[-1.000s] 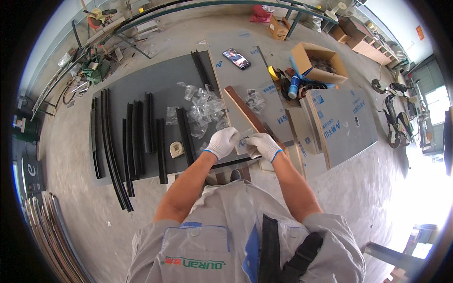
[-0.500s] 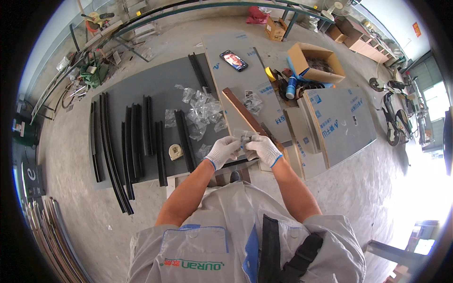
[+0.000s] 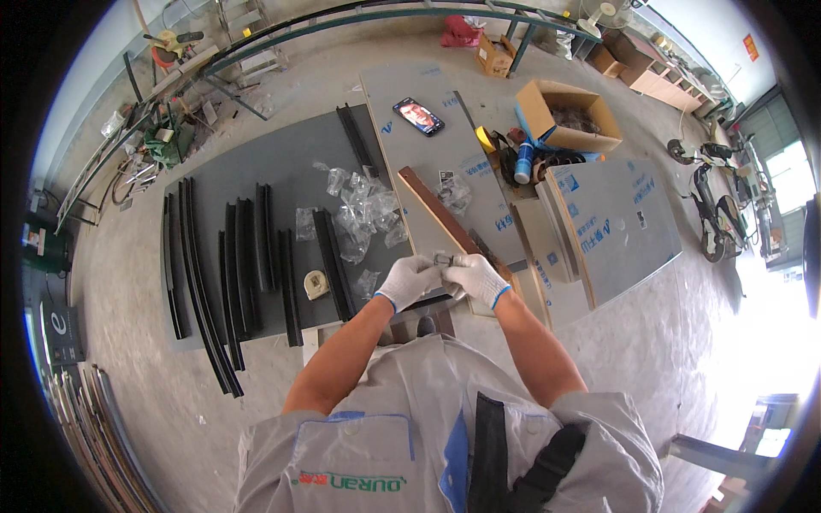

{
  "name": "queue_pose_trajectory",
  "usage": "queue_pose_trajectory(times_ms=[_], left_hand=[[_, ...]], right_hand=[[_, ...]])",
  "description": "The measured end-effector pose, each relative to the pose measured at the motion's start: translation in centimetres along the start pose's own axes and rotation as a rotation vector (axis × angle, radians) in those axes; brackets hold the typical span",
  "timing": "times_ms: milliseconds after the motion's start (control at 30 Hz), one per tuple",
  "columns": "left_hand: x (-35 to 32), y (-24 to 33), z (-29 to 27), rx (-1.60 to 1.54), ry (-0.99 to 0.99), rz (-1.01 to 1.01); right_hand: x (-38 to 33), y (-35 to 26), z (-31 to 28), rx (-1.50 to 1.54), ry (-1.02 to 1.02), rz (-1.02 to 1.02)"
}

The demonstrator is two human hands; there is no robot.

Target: The person joins black metal rails with corner connectors and secures them by tapping with a wooden block.

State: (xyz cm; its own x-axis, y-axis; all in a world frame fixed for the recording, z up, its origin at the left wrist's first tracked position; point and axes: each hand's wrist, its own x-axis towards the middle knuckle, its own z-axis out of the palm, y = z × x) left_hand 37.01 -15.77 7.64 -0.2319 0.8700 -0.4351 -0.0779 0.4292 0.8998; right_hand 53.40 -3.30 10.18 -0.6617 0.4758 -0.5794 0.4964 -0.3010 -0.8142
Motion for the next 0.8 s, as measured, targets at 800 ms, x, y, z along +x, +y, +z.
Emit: queue_pose_trajectory(times_ms=[800], left_hand=[[2.5, -1.2, 0.2, 0.32, -0.054, 0.27]], right_hand=[[1.2, 1.1, 0.3, -0.927, 0.157, -0.427]])
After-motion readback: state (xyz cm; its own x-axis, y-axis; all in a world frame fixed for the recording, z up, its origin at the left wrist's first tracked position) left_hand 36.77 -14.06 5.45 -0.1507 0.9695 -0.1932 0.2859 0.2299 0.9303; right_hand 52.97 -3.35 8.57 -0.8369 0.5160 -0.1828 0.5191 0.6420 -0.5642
